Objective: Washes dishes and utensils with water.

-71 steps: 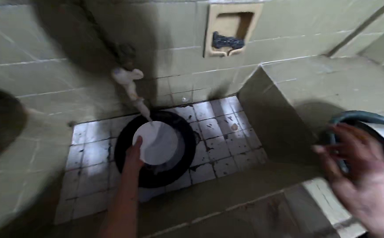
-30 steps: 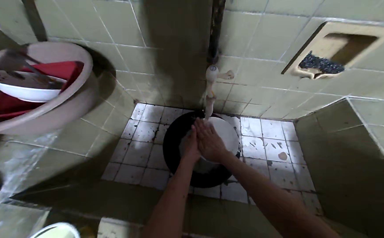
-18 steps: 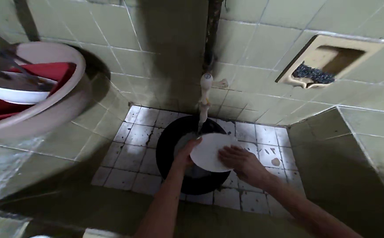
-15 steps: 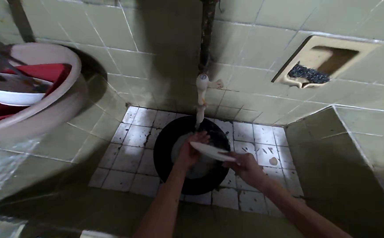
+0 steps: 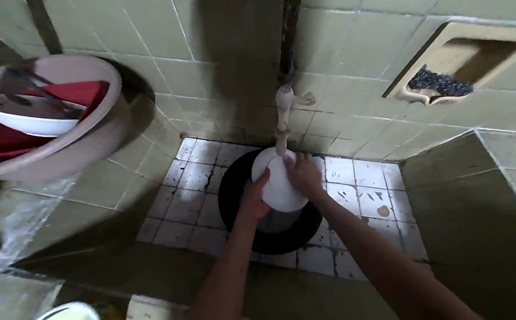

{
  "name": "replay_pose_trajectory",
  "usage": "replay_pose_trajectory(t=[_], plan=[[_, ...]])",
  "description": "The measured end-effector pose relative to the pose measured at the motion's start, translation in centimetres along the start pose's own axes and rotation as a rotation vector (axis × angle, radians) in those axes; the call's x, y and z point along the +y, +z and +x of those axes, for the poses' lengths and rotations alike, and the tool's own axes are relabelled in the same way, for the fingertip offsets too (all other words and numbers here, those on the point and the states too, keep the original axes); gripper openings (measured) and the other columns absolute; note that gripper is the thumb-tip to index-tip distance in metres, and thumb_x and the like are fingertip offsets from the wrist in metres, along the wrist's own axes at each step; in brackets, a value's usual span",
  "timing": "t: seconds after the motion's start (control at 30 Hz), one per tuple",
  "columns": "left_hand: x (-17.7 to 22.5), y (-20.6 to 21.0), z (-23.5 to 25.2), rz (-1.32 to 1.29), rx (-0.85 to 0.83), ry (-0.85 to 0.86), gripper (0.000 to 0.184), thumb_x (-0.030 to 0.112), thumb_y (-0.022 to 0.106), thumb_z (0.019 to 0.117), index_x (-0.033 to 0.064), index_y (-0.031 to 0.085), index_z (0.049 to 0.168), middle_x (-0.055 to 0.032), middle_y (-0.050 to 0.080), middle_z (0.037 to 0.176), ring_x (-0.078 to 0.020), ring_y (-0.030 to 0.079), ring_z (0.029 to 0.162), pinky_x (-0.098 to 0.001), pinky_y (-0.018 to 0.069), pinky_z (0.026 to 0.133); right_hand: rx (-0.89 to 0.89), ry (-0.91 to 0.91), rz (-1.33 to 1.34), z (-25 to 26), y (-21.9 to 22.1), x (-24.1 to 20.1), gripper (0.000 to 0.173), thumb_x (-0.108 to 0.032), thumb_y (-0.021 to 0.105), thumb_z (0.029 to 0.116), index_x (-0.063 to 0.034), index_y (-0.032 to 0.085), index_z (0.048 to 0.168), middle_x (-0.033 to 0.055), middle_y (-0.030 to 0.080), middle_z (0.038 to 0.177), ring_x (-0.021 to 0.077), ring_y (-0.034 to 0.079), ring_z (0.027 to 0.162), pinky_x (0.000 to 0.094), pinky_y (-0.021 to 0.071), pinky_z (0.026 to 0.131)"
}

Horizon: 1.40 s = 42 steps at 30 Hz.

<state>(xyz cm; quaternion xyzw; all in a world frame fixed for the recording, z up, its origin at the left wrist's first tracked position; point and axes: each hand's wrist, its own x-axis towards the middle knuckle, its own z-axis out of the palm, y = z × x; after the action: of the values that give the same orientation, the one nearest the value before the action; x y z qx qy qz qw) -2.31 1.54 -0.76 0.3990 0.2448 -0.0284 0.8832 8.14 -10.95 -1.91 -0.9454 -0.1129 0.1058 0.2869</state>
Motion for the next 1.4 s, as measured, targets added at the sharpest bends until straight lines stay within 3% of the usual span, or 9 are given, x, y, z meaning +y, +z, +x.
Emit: replay_pose_trajectory(t=[0.13,0.3,0.47,0.73,0.93,1.1,1.17,1.3,1.4], plan=[[-0.2,-0.7,0.8,-0.069,0.029,0.062,0.041,0.039,0.036,0.1111,0.0109,0.054,0.135,-0.0073,0.069,0.115,-0.017,0.069,0.102,-0.0382,0.0591,0.087,-0.117,-0.367,-0.165,-0.4,1.9,-3.1,0.068,-0.049,0.038,0.108,0.0023,0.044,0.152,0.0267,0.035,0.161,0.0447,0.023,0.153,0.0643,0.0098,0.124],[-0.7,-2.0,1.3,-0.046,0.083,0.042,0.046,0.042,0.037,0.1103,0.0102,0.053,0.138,-0.0075,0.068,0.118,-0.0161,0.067,0.102,-0.0366,0.058,0.086,0.092,-0.756,-0.131,-4.2,4.9,1.7,0.055,-0.033,0.033,0.1095,-0.0011,0.047,0.152,0.0141,0.043,0.16,0.0297,0.036,0.151,0.0557,0.0254,0.123],[-1.4,-1.1,1.7,0.05,0.047,-0.004,0.045,0.038,0.045,0.1088,0.009,0.05,0.143,-0.0108,0.065,0.128,-0.0209,0.065,0.113,-0.0426,0.0555,0.095,0.057,-0.488,-0.192,0.3,2.3,2.5,0.068,-0.045,0.03,0.1095,0.0047,0.035,0.156,0.0234,0.026,0.166,0.0383,0.022,0.156,0.0629,0.0114,0.124],[-0.5,-2.4,1.4,0.051,0.036,0.01,0.049,0.045,0.036,0.1101,0.0119,0.049,0.144,-0.0087,0.066,0.126,-0.0187,0.066,0.11,-0.0403,0.057,0.092,0.078,-0.737,-0.11,-3.1,4.4,4.2,0.059,-0.038,0.031,0.11,-0.0009,0.045,0.153,0.0154,0.04,0.162,0.0312,0.035,0.152,0.0586,0.0231,0.123],[-1.1,-1.1,1.2,0.088,-0.008,0.013,0.048,0.049,0.036,0.1092,0.0156,0.053,0.139,-0.005,0.067,0.122,-0.0154,0.066,0.106,-0.0379,0.0573,0.09,-0.049,-0.52,-0.219,-0.2,2.2,-1.6,0.06,-0.038,0.035,0.1097,0.0024,0.043,0.153,0.0226,0.036,0.162,0.0408,0.022,0.155,0.0603,0.0055,0.126],[-0.9,-2.8,1.1,0.14,-0.017,-0.024,0.061,0.059,0.026,0.1073,0.0146,0.052,0.14,-0.0066,0.068,0.12,-0.0174,0.067,0.105,-0.0406,0.0576,0.089,-0.053,-0.942,-0.317,-5.8,2.9,3.1,0.078,-0.046,0.069,0.0933,-0.0068,0.043,0.156,0.0168,0.037,0.163,0.0327,0.031,0.153,0.057,0.0243,0.124],[-0.7,-2.9,1.0,0.162,-0.085,-0.023,0.057,0.054,0.025,0.1091,0.0147,0.052,0.14,-0.0059,0.069,0.121,-0.0167,0.067,0.106,-0.0387,0.0584,0.09,0.03,-1.042,-0.319,-5.9,0.9,6.7,0.086,-0.018,0.087,0.0761,-0.0157,0.049,0.153,0.0153,0.04,0.162,0.0355,0.033,0.152,0.0617,0.0281,0.122],[-0.9,-1.5,1.3,0.13,-0.096,-0.059,0.043,0.039,0.037,0.1104,0.0101,0.059,0.132,-0.0059,0.072,0.108,-0.0149,0.071,0.093,-0.0348,0.0609,0.081,0.245,-1.112,-0.325,-6.6,-2.9,7.5,0.045,0.001,0.061,0.0888,-0.0097,0.068,0.132,0.0113,0.062,0.142,0.0347,0.049,0.142,0.0612,0.0317,0.119],[-1.5,-0.1,2.1,0.075,-0.047,-0.072,0.035,0.03,0.038,0.1109,0.0043,0.061,0.118,-0.0049,0.07,0.091,-0.0111,0.068,0.077,-0.0289,0.0592,0.07,0.289,-0.968,-0.212,-8.3,-3.8,6.2,0.035,0.0,0.061,0.0824,-0.0073,0.076,0.112,0.0102,0.074,0.119,0.0311,0.068,0.119,0.0514,0.0517,0.105]])
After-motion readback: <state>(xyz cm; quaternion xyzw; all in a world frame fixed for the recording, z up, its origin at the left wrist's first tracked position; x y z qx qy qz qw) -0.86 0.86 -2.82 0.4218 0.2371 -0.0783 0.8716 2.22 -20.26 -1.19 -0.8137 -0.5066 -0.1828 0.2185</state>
